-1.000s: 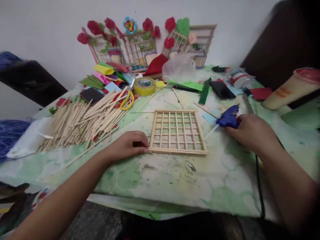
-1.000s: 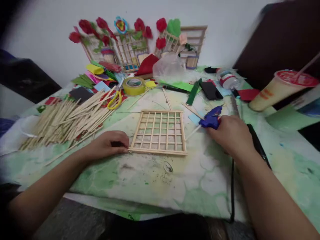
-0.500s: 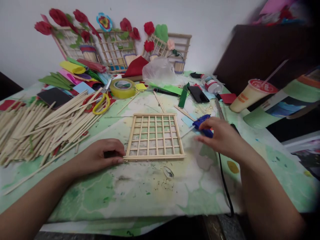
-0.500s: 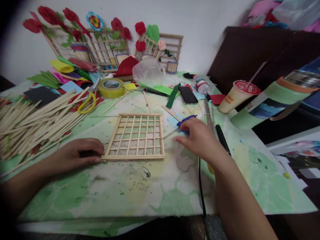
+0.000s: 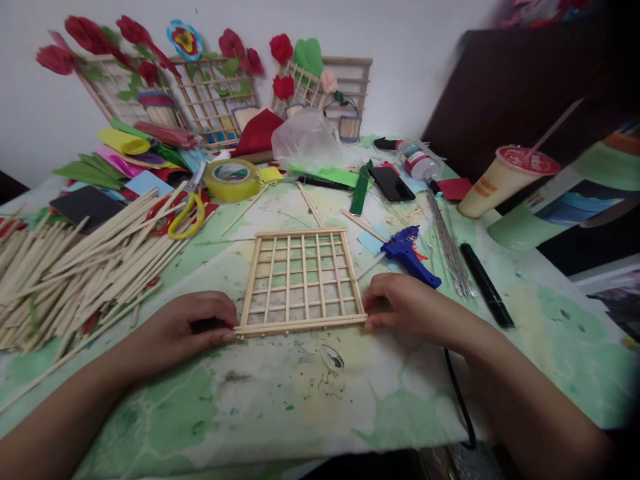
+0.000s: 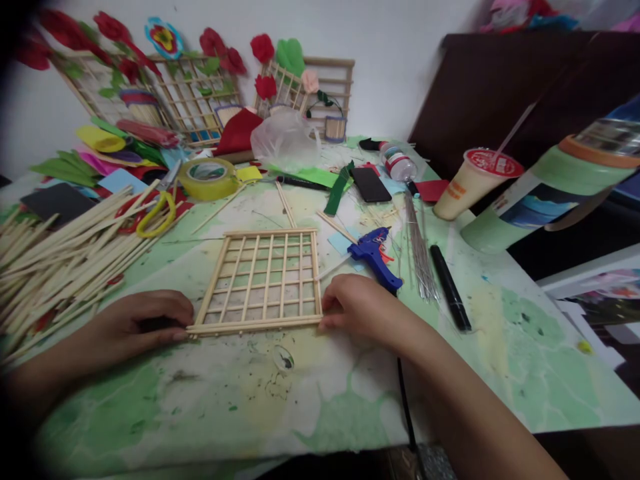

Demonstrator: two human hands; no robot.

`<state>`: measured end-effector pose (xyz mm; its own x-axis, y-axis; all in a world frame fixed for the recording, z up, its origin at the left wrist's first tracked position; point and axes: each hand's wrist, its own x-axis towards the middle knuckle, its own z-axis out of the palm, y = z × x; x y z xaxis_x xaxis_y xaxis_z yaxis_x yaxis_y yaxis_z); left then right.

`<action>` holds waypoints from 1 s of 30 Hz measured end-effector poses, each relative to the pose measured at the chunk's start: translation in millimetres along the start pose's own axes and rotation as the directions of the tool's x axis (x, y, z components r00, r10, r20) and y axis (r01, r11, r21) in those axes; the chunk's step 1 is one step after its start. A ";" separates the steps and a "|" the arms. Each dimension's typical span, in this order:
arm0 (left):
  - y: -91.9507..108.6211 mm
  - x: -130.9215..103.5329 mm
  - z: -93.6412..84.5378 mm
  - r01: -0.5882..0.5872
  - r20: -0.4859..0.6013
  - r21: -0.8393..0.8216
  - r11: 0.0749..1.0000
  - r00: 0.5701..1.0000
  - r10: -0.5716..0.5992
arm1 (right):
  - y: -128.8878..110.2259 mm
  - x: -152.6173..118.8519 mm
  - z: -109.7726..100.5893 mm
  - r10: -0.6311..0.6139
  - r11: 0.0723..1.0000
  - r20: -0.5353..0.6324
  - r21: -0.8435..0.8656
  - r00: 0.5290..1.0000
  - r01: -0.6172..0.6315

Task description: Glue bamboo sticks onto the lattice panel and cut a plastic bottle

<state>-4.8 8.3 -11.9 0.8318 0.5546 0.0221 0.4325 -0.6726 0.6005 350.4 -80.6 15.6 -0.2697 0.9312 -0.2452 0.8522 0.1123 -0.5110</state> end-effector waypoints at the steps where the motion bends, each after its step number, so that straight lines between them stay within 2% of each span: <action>1: 0.1 0.5 0.1 -0.006 -0.002 -0.003 1.000 1.000 0.006 | 1.3 0.3 0.8 0.005 1.000 0.004 0.020 1.000 -0.005; 5: 1.5 2.2 0.0 -0.019 0.001 -0.014 1.000 1.000 0.019 | 5.6 1.4 2.7 0.005 0.998 -0.001 0.065 1.000 -0.005; 15: 2.3 3.6 -1.5 -0.012 0.019 -0.045 0.999 1.000 0.013 | 1.6 0.8 -0.8 0.002 0.999 0.029 0.053 1.000 -0.004; 23: 7.8 5.4 -3.1 -0.041 0.009 -0.086 0.996 0.999 0.042 | 13.4 3.6 8.8 -0.055 0.998 0.079 0.017 0.995 0.054; 27: 11.9 6.5 -4.2 -0.051 0.001 -0.100 0.994 0.999 0.051 | 15.1 2.5 7.5 0.009 0.999 0.100 0.046 0.995 -0.014; 30: 12.7 5.1 -4.7 -0.060 -0.004 -0.104 0.993 0.998 0.060 | 15.4 1.8 6.5 0.004 0.999 0.102 0.041 0.995 -0.008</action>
<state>3.3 4.9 -0.4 0.8552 0.5147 0.0612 0.3430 -0.6504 0.6778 360.1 -79.5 1.9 -0.3107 0.8916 -0.3294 0.8354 0.0909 -0.5420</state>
